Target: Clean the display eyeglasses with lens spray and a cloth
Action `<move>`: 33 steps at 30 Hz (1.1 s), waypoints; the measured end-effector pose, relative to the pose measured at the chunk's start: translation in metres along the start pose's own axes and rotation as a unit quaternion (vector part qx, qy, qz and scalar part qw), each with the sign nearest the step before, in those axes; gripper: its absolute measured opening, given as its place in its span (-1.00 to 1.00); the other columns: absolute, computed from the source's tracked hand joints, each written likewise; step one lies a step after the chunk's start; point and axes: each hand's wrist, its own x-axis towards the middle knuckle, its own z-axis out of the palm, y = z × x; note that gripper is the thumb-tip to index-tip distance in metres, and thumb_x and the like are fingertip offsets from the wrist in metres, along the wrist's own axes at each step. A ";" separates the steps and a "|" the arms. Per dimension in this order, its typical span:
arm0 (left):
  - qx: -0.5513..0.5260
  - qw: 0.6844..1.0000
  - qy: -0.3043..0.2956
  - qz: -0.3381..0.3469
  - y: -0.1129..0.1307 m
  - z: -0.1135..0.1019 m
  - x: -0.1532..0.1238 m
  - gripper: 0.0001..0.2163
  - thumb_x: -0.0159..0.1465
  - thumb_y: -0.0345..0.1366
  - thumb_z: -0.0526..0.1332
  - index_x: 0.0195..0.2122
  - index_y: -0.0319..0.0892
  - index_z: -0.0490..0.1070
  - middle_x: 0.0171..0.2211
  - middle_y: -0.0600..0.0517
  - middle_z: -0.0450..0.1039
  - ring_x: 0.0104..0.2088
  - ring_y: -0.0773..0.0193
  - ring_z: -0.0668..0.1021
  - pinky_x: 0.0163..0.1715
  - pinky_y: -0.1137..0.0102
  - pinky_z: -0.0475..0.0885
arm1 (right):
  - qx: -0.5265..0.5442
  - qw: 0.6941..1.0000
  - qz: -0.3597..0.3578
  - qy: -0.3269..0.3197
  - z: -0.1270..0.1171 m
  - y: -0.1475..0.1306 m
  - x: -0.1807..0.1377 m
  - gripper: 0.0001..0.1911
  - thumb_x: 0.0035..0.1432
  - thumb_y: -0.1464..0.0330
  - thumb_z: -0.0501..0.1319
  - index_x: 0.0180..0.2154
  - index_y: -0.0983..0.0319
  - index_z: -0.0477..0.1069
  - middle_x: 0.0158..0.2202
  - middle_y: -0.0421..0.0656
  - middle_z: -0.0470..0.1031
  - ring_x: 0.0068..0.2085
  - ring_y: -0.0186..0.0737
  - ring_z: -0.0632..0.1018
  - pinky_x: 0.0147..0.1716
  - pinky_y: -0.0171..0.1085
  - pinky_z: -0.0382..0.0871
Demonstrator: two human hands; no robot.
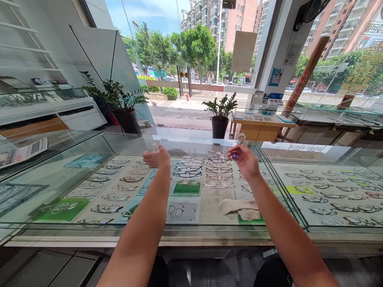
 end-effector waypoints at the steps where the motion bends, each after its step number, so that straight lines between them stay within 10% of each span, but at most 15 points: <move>1: -0.011 1.000 0.018 0.024 0.006 -0.005 -0.007 -0.43 0.36 -0.20 0.27 0.33 -0.27 0.16 0.39 -0.39 0.22 0.39 -0.22 0.34 0.35 -0.08 0.25 | 0.003 1.000 -0.003 0.006 -0.002 -0.002 0.002 -0.76 0.31 0.23 0.25 -0.28 0.19 0.65 -0.25 -0.12 0.69 -0.24 -0.19 0.67 -0.24 -0.26 0.51; 5: -0.136 0.941 0.063 0.302 0.032 -0.028 -0.061 -0.54 0.27 -0.31 0.27 0.19 -0.21 0.27 0.18 -0.22 0.39 0.21 -0.03 0.46 0.27 0.06 0.31 | 0.024 0.999 -0.013 0.029 -0.011 -0.010 0.008 -0.77 0.29 0.25 0.24 -0.29 0.19 0.64 -0.26 -0.11 0.69 -0.24 -0.21 0.67 -0.28 -0.29 0.50; 8: -0.180 0.815 -0.182 0.520 0.039 -0.049 -0.125 -0.91 0.35 -0.30 0.21 -0.15 -0.14 0.39 -0.33 0.04 0.45 -0.28 0.20 0.52 -0.12 0.29 0.43 | 0.035 0.998 -0.021 0.044 -0.016 -0.014 0.011 -0.77 0.28 0.25 0.24 -0.29 0.21 0.64 -0.25 -0.11 0.69 -0.25 -0.22 0.67 -0.29 -0.30 0.49; 11: -0.105 0.584 -0.495 0.634 0.030 -0.067 -0.182 -0.88 0.46 -0.29 0.17 -0.21 -0.13 0.47 -0.37 0.08 0.49 -0.35 0.30 0.51 -0.26 0.40 0.37 | 0.042 0.997 -0.030 0.056 -0.021 -0.014 0.015 -0.78 0.28 0.25 0.26 -0.30 0.21 0.64 -0.26 -0.12 0.69 -0.25 -0.22 0.67 -0.28 -0.30 0.49; 17: 0.062 0.391 -0.619 0.678 -0.001 -0.073 -0.228 -0.72 0.33 -0.06 0.42 -0.05 -0.10 0.59 -0.08 -0.03 0.62 -0.10 0.09 0.65 -0.11 0.30 0.46 | 0.032 0.997 -0.035 0.053 -0.025 -0.008 0.020 -0.77 0.26 0.23 0.27 -0.29 0.21 0.65 -0.26 -0.11 0.70 -0.25 -0.21 0.67 -0.29 -0.30 0.48; 21: 0.117 0.355 -0.644 0.668 -0.011 -0.066 -0.233 -0.76 0.28 -0.14 0.43 -0.06 -0.08 0.62 -0.07 -0.03 0.63 -0.11 0.07 0.66 -0.12 0.30 0.49 | 0.025 0.998 -0.037 0.055 -0.025 -0.005 0.020 -0.77 0.26 0.23 0.27 -0.30 0.21 0.65 -0.26 -0.11 0.70 -0.25 -0.21 0.67 -0.29 -0.30 0.48; 33: 0.127 0.385 -0.798 0.446 -0.006 -0.051 -0.206 -0.81 0.30 -0.30 0.40 -0.06 -0.09 0.67 -0.15 0.01 0.73 -0.23 0.23 0.67 -0.23 0.42 0.41 | 0.014 0.998 -0.025 0.053 -0.023 -0.006 0.017 -0.76 0.29 0.20 0.25 -0.27 0.18 0.64 -0.24 -0.11 0.70 -0.22 -0.17 0.67 -0.27 -0.25 0.49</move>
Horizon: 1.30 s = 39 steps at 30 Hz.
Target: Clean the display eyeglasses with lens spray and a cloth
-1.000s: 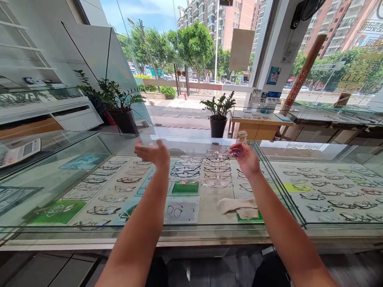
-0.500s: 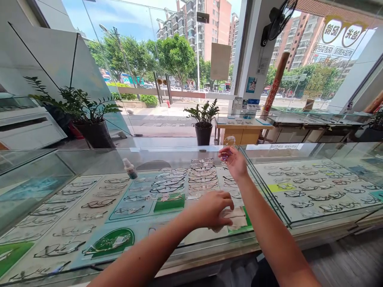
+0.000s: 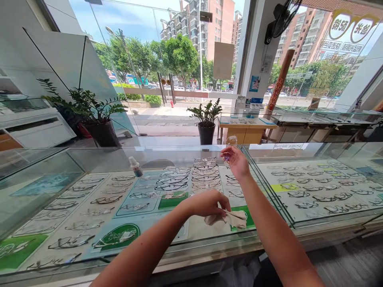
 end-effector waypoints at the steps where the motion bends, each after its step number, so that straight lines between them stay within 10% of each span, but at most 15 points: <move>1: -0.021 1.000 -0.001 0.002 -0.002 -0.002 0.000 -0.82 0.31 -0.27 0.39 -0.08 -0.11 0.67 -0.17 0.00 0.72 -0.24 0.23 0.66 -0.23 0.42 0.41 | 0.002 1.000 0.001 0.000 0.000 0.000 0.000 -0.76 0.29 0.21 0.25 -0.27 0.18 0.64 -0.25 -0.11 0.70 -0.22 -0.17 0.67 -0.27 -0.26 0.48; 14: -0.193 0.977 0.081 -0.031 0.009 -0.022 -0.011 -0.77 0.41 -0.08 0.21 -0.10 -0.12 0.48 -0.28 0.09 0.41 -0.27 0.31 0.43 -0.25 0.43 0.35 | 0.005 1.000 0.002 0.005 0.002 0.000 0.000 -0.78 0.27 0.21 0.27 -0.29 0.18 0.63 -0.25 -0.12 0.70 -0.24 -0.17 0.66 -0.28 -0.24 0.46; 22: -0.304 0.947 0.040 -0.099 -0.004 -0.014 -0.005 -0.45 0.06 0.07 0.56 -0.06 -0.16 0.51 -0.44 0.16 0.44 -0.48 0.40 0.41 -0.50 0.50 0.21 | -0.005 1.000 0.001 -0.001 0.004 0.000 -0.002 -0.78 0.27 0.18 0.29 -0.28 0.17 0.62 -0.25 -0.12 0.69 -0.23 -0.15 0.67 -0.27 -0.23 0.46; 29: -0.406 0.871 0.275 0.001 0.004 -0.032 -0.011 -0.41 0.17 0.07 0.50 0.05 -0.12 0.34 -0.39 0.13 0.52 -0.48 0.37 0.51 -0.45 0.49 0.34 | -0.012 1.000 -0.009 -0.008 0.005 -0.002 -0.003 -0.76 0.30 0.22 0.25 -0.29 0.18 0.64 -0.25 -0.12 0.69 -0.24 -0.16 0.67 -0.25 -0.24 0.48; 34: -0.237 0.850 0.470 0.032 0.005 -0.031 -0.010 -0.58 0.37 -0.06 0.32 0.14 -0.11 0.29 -0.18 -0.05 0.68 -0.27 0.17 0.66 -0.26 0.36 0.48 | -0.046 0.998 -0.030 0.011 0.012 -0.002 -0.006 -0.77 0.29 0.23 0.26 -0.31 0.20 0.64 -0.26 -0.11 0.68 -0.27 -0.18 0.66 -0.25 -0.23 0.48; 39: 0.044 0.884 0.465 -0.013 0.006 -0.021 -0.009 -0.70 0.51 -0.24 0.08 0.24 -0.05 0.29 0.00 -0.08 0.71 -0.16 0.09 0.71 -0.16 0.30 0.45 | -0.090 0.995 -0.045 0.019 0.019 0.006 -0.009 -0.78 0.30 0.20 0.29 -0.29 0.16 0.65 -0.23 -0.13 0.67 -0.26 -0.23 0.60 -0.26 -0.28 0.47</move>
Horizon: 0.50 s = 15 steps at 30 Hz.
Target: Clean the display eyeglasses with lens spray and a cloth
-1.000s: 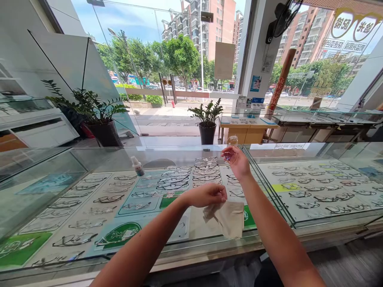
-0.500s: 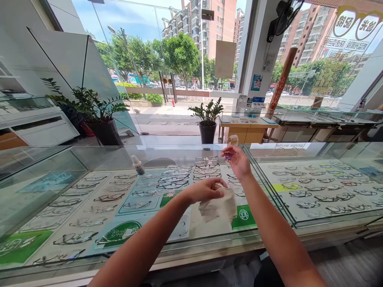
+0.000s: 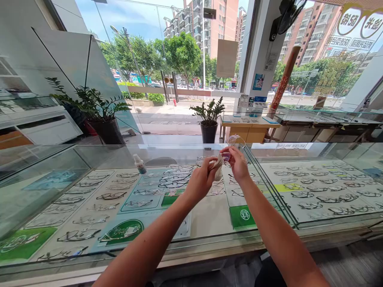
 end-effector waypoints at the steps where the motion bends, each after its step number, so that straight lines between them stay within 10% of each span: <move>1: 0.043 0.999 -0.012 0.011 0.000 0.000 -0.001 -0.69 0.52 -0.25 0.06 0.26 -0.05 0.29 0.02 -0.08 0.70 -0.15 0.06 0.72 -0.18 0.30 0.45 | -0.007 1.000 -0.003 0.001 0.001 0.002 -0.001 -0.78 0.31 0.19 0.29 -0.28 0.15 0.65 -0.24 -0.14 0.67 -0.26 -0.25 0.59 -0.27 -0.29 0.46; 7: 0.172 0.983 -0.034 0.052 0.000 -0.003 0.000 -0.64 0.52 -0.30 0.05 0.30 -0.08 0.35 -0.02 -0.14 0.71 -0.15 0.01 0.74 -0.27 0.35 0.44 | -0.047 0.999 -0.012 0.006 0.002 0.009 -0.004 -0.76 0.31 0.15 0.32 -0.26 0.14 0.67 -0.20 -0.13 0.67 -0.25 -0.25 0.57 -0.28 -0.30 0.45; 15: -0.108 0.986 0.120 -0.036 -0.009 -0.014 0.009 -0.62 0.50 -0.22 0.13 0.32 -0.06 0.26 0.06 -0.12 0.70 -0.02 0.04 0.72 -0.01 0.22 0.51 | -0.029 0.999 0.016 0.004 0.001 0.003 -0.003 -0.74 0.29 0.13 0.32 -0.28 0.16 0.65 -0.22 -0.13 0.67 -0.25 -0.21 0.64 -0.31 -0.28 0.42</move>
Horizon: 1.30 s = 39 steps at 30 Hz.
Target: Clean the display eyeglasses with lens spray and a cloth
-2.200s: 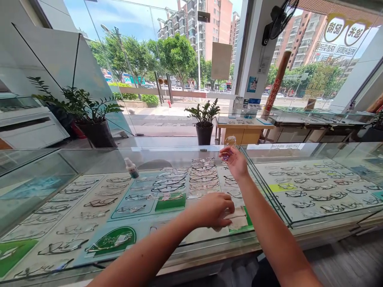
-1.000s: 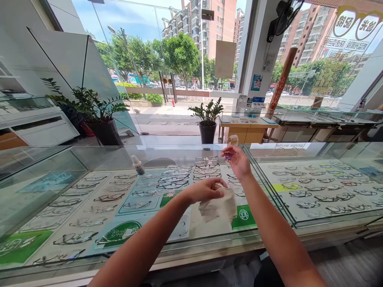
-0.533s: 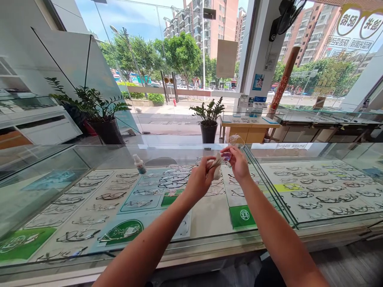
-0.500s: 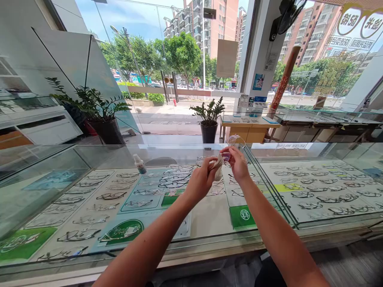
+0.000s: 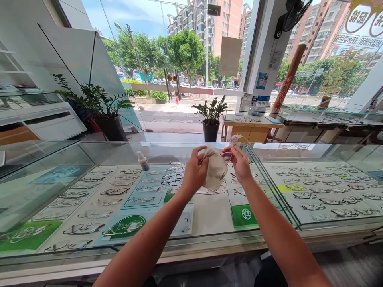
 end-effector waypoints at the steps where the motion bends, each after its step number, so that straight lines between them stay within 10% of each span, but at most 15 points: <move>1: 0.007 1.000 0.021 -0.002 -0.001 -0.002 0.002 -0.60 0.51 -0.21 0.13 0.34 -0.07 0.25 0.07 -0.13 0.69 -0.02 0.02 0.71 0.00 0.20 0.52 | -0.002 1.000 0.008 -0.011 0.000 -0.001 -0.001 -0.74 0.29 0.13 0.32 -0.27 0.17 0.65 -0.21 -0.13 0.67 -0.24 -0.21 0.65 -0.30 -0.27 0.42; 10: 0.147 0.980 -0.063 0.115 0.004 -0.002 0.001 -0.52 0.50 -0.34 0.06 0.43 -0.08 0.25 0.36 -0.15 0.46 0.36 -0.04 0.50 0.31 0.04 0.40 | -0.026 0.989 0.074 -0.123 0.009 0.003 -0.011 -0.73 0.31 0.12 0.33 -0.25 0.18 0.67 -0.25 -0.11 0.68 -0.24 -0.19 0.66 -0.33 -0.27 0.38; 16: -0.105 0.994 0.000 -0.031 -0.009 -0.001 0.011 -0.59 0.45 -0.16 0.19 0.28 -0.12 0.36 0.11 -0.14 0.66 0.05 0.04 0.68 0.07 0.18 0.55 | -0.012 0.987 0.076 -0.141 0.010 0.001 -0.013 -0.69 0.34 0.10 0.31 -0.29 0.17 0.68 -0.26 -0.11 0.66 -0.23 -0.17 0.62 -0.25 -0.23 0.46; 23: -0.339 0.911 0.063 -0.229 -0.019 -0.010 0.026 -0.48 0.10 -0.10 0.51 0.02 -0.15 0.43 -0.39 0.08 0.59 -0.47 0.29 0.58 -0.44 0.43 0.48 | 0.024 0.977 0.103 -0.187 0.014 -0.008 -0.018 -0.71 0.34 0.15 0.29 -0.27 0.21 0.67 -0.19 -0.06 0.68 -0.26 -0.16 0.63 -0.31 -0.24 0.42; 39: -0.410 0.902 0.002 -0.137 0.002 -0.007 0.016 -0.60 0.16 -0.11 0.49 -0.12 -0.08 0.35 -0.35 0.15 0.54 -0.51 0.36 0.50 -0.50 0.47 0.41 | 0.043 0.967 0.150 -0.199 0.019 -0.001 -0.024 -0.68 0.34 0.12 0.31 -0.25 0.22 0.67 -0.20 -0.05 0.67 -0.21 -0.14 0.63 -0.20 -0.21 0.44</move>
